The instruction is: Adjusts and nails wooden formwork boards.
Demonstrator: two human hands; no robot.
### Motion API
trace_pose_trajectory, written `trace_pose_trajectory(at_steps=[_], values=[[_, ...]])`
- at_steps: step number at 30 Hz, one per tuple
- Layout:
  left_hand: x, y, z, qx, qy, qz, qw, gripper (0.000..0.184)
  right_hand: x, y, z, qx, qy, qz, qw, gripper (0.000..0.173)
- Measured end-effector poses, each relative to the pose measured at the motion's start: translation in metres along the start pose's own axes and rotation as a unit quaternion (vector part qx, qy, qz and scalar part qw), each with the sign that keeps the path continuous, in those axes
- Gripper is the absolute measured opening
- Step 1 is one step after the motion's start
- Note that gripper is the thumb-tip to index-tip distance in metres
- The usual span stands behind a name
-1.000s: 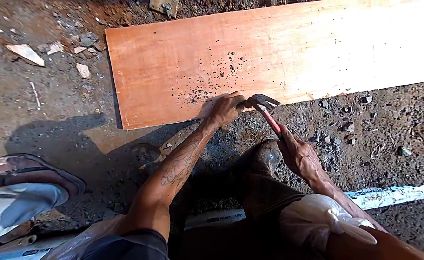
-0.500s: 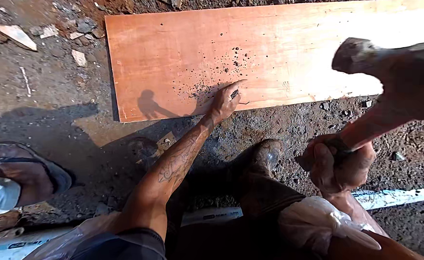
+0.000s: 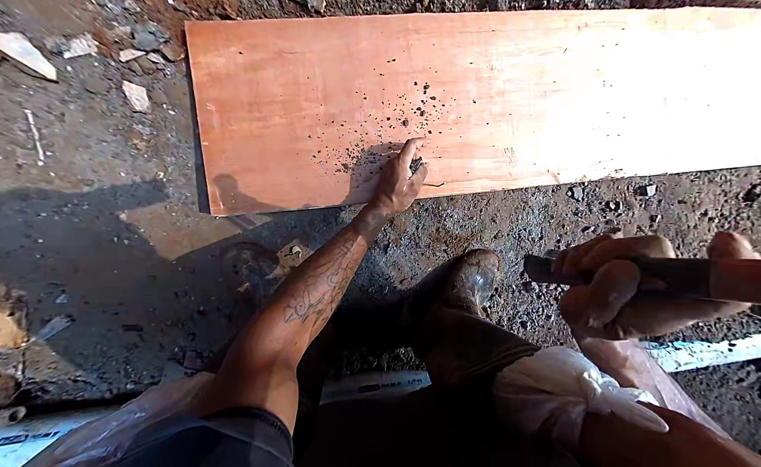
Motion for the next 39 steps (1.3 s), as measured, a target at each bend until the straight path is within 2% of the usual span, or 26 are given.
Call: trace_pose_trajectory(at_steps=[1, 3, 4, 5, 7, 9, 11, 12, 13, 14, 15, 16, 17, 18, 22, 24, 25, 27, 28, 29, 30, 31, 33, 35, 37, 39], values=[[-0.001, 0.001, 0.0, 0.001, -0.004, -0.001, 1.0, 0.044, -0.019, -0.018, -0.005, -0.055, 0.046, -0.048, 0.996, 0.017], [-0.003, 0.001, 0.001, 0.005, -0.011, -0.003, 1.0, 0.043, -0.051, -0.055, -0.014, -0.205, 0.227, -0.204, 0.93, 0.042], [-0.006, -0.001, -0.001, 0.002, -0.015, 0.0, 1.0, 0.041, -0.056, -0.062, -0.015, -0.231, 0.273, -0.271, 0.894, 0.047], [-0.006, -0.004, -0.003, 0.001, -0.019, 0.003, 1.0, 0.039, -0.05, -0.062, -0.014, -0.236, 0.268, -0.285, 0.89, 0.05], [0.007, -0.004, 0.009, 0.017, -0.017, 0.011, 1.0, 0.041, -0.027, -0.046, -0.013, -0.21, 0.161, -0.186, 0.946, 0.048], [-0.007, -0.005, 0.001, 0.014, -0.002, 0.026, 1.0, 0.042, -0.01, -0.009, 0.005, -0.133, 0.045, -0.084, 0.987, 0.038], [-0.001, -0.004, 0.002, 0.015, -0.023, 0.011, 1.0, 0.041, 0.017, 0.01, 0.008, -0.016, -0.038, 0.011, 0.999, 0.025], [0.0, -0.003, 0.002, 0.011, -0.026, 0.006, 1.0, 0.041, 0.015, 0.009, 0.006, 0.021, -0.038, 0.022, 0.999, 0.019], [-0.002, -0.002, 0.001, 0.007, -0.027, 0.005, 1.0, 0.042, 0.0, -0.002, 0.0, 0.022, -0.018, 0.0, 1.0, 0.011], [-0.003, -0.001, 0.0, 0.004, -0.03, 0.005, 1.0, 0.041, -0.024, -0.023, -0.007, -0.045, 0.031, -0.047, 0.997, 0.015], [-0.006, 0.0, -0.002, 0.003, -0.034, 0.006, 0.999, 0.04, -0.047, -0.041, -0.013, -0.143, 0.126, -0.128, 0.973, 0.027], [-0.007, -0.001, -0.003, 0.003, -0.04, 0.006, 0.999, 0.038, -0.06, -0.057, -0.018, -0.206, 0.223, -0.224, 0.926, 0.038], [-0.007, -0.001, -0.004, 0.0, -0.049, 0.005, 0.999, 0.035, -0.06, -0.065, -0.021, -0.232, 0.28, -0.295, 0.884, 0.043], [-0.006, -0.001, -0.005, -0.001, -0.058, 0.006, 0.998, 0.033, -0.052, -0.064, -0.022, -0.241, 0.283, -0.302, 0.878, 0.044], [-0.007, 0.0, -0.002, -0.023, -0.047, 0.024, 0.998, 0.035, -0.01, -0.008, -0.001, -0.119, 0.038, -0.085, 0.989, 0.035], [-0.002, 0.001, -0.001, -0.032, -0.061, 0.02, 0.997, 0.035, 0.014, 0.01, 0.002, -0.005, -0.037, -0.007, 0.999, 0.015], [-0.002, 0.002, -0.002, -0.032, -0.072, 0.02, 0.997, 0.036, 0.007, 0.005, -0.001, 0.014, -0.029, -0.01, 0.999, 0.012], [-0.006, 0.007, -0.005, -0.032, -0.093, 0.024, 0.995, 0.037, -0.04, -0.035, -0.011, -0.102, 0.075, -0.09, 0.988, 0.026], [-0.008, 0.007, -0.005, -0.033, -0.095, 0.026, 0.995, 0.038, -0.06, -0.052, -0.014, -0.182, 0.185, -0.182, 0.948, 0.033], [-0.008, 0.005, -0.004, -0.037, -0.101, 0.026, 0.994, 0.036, -0.064, -0.064, -0.018, -0.229, 0.283, -0.286, 0.886, 0.037], [-0.007, 0.003, -0.004, -0.042, -0.113, 0.024, 0.992, 0.033, -0.058, -0.067, -0.021, -0.251, 0.324, -0.33, 0.851, 0.039], [-0.005, 0.002, -0.002, -0.042, -0.125, 0.026, 0.991, 0.031, -0.044, -0.062, -0.023, -0.255, 0.307, -0.307, 0.864, 0.04], [0.002, 0.004, 0.008, -0.034, -0.106, 0.034, 0.993, 0.03, -0.025, -0.033, -0.016, -0.222, 0.167, -0.173, 0.945, 0.038], [-0.008, 0.004, -0.002, -0.044, -0.107, 0.046, 0.992, 0.031, 0.0, -0.001, 0.0, -0.097, 0.028, -0.066, 0.993, 0.028], [0.001, 0.004, 0.002, -0.046, -0.116, 0.034, 0.992, 0.03, 0.023, 0.011, -0.004, 0.074, -0.049, 0.015, 0.996, 0.008], [-0.004, 0.005, 0.001, -0.047, -0.112, 0.041, 0.992, 0.03, 0.009, -0.005, -0.019, 0.153, -0.045, 0.023, 0.987, 0.008]])
Point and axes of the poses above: each hand's wrist, its own x-axis towards the middle knuckle, its own z-axis out of the back of the hand, y = z × x, the point moved 2 cm from there along x, towards the middle knuckle, and after that the axes turned 8 degrees about x, right-handed, at the moved point
